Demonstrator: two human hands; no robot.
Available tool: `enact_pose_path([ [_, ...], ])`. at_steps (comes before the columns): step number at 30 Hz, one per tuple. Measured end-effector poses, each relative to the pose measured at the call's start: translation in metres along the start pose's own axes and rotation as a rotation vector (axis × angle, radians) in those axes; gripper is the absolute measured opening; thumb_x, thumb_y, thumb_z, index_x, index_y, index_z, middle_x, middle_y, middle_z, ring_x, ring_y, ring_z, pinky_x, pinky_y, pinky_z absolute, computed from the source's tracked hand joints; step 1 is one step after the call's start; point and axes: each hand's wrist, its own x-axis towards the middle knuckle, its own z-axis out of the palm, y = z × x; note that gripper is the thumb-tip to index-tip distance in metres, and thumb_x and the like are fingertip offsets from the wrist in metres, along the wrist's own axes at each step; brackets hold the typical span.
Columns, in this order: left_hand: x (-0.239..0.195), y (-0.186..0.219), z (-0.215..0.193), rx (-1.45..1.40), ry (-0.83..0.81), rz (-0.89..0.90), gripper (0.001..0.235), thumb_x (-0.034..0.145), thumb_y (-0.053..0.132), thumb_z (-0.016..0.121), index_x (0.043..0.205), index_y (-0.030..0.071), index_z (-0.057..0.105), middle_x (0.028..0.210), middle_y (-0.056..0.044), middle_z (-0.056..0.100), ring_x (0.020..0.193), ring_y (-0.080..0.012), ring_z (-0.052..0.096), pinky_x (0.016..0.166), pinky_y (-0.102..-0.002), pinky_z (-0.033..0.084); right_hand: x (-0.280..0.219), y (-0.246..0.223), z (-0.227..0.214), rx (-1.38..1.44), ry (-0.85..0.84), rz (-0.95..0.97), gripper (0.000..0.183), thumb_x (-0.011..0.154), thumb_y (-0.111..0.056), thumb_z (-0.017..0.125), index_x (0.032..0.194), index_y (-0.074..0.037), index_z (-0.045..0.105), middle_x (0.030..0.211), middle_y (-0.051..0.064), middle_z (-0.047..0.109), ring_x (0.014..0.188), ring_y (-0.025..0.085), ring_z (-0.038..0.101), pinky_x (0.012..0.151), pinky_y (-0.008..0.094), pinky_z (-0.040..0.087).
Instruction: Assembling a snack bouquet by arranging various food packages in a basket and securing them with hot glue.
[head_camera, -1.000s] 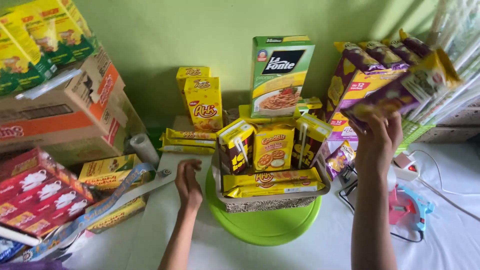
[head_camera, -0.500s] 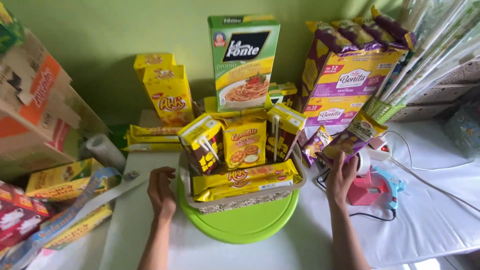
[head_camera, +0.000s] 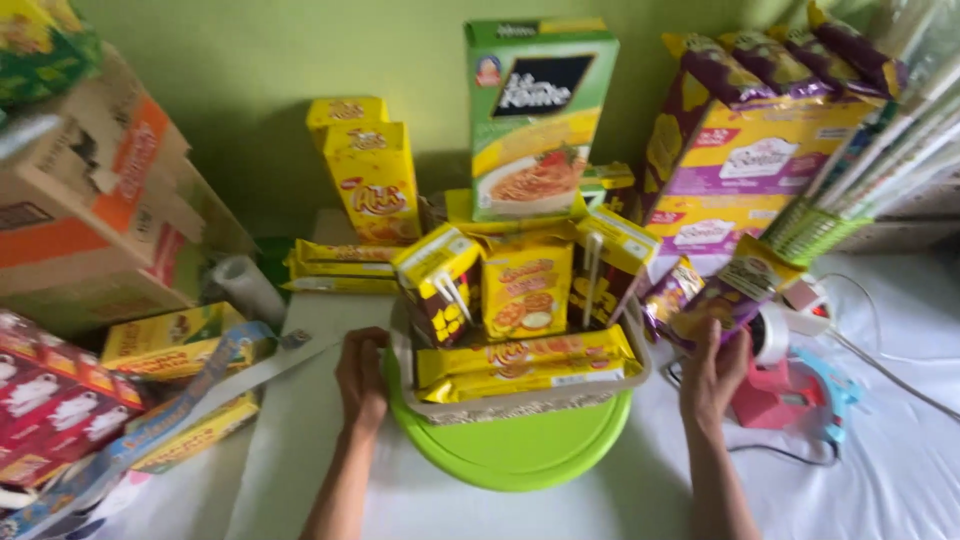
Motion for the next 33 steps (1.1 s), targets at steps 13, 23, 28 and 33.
enact_pose_path([
  [13,0.011,0.009,-0.002,-0.005,-0.084,0.027,0.035,0.104,0.027,0.038,0.105,0.005,0.065,0.089,-0.007,0.068,0.077,-0.0156,0.062,0.066,-0.03,0.049,-0.005,-0.015,0.011,-0.139,-0.104,0.041,0.026,0.113,-0.013,0.047,0.129,0.008,0.045,0.131,0.026,0.052,0.117,0.035,0.056,0.1,0.049,0.055],
  [23,0.018,0.008,-0.006,-0.023,-0.215,-0.153,0.05,0.097,0.043,0.043,0.124,0.006,0.064,0.114,-0.012,0.073,0.098,-0.0221,0.071,0.078,-0.037,0.06,0.0,-0.01,0.005,-0.099,-0.089,0.0,0.03,0.114,-0.016,0.046,0.132,0.008,0.044,0.133,0.024,0.05,0.118,0.033,0.053,0.098,0.046,0.055],
  [28,0.023,0.055,0.008,-0.439,-0.484,-0.181,0.067,0.099,0.046,0.044,0.15,0.003,0.041,0.137,-0.02,0.062,0.119,-0.0285,0.069,0.101,-0.047,0.062,0.002,-0.014,-0.001,-0.087,-0.008,0.05,0.032,0.115,-0.024,0.049,0.13,0.004,0.047,0.127,0.021,0.056,0.114,0.029,0.056,0.094,0.04,0.055],
  [33,0.01,-0.026,-0.007,-0.297,-0.366,-0.123,0.075,0.098,0.057,0.035,0.159,0.013,0.027,0.165,-0.018,0.035,0.148,-0.0319,0.043,0.119,-0.058,0.036,0.008,-0.011,-0.006,-0.088,0.005,0.015,0.037,0.113,-0.031,0.051,0.129,0.002,0.048,0.122,0.018,0.056,0.109,0.027,0.056,0.085,0.037,0.055],
])
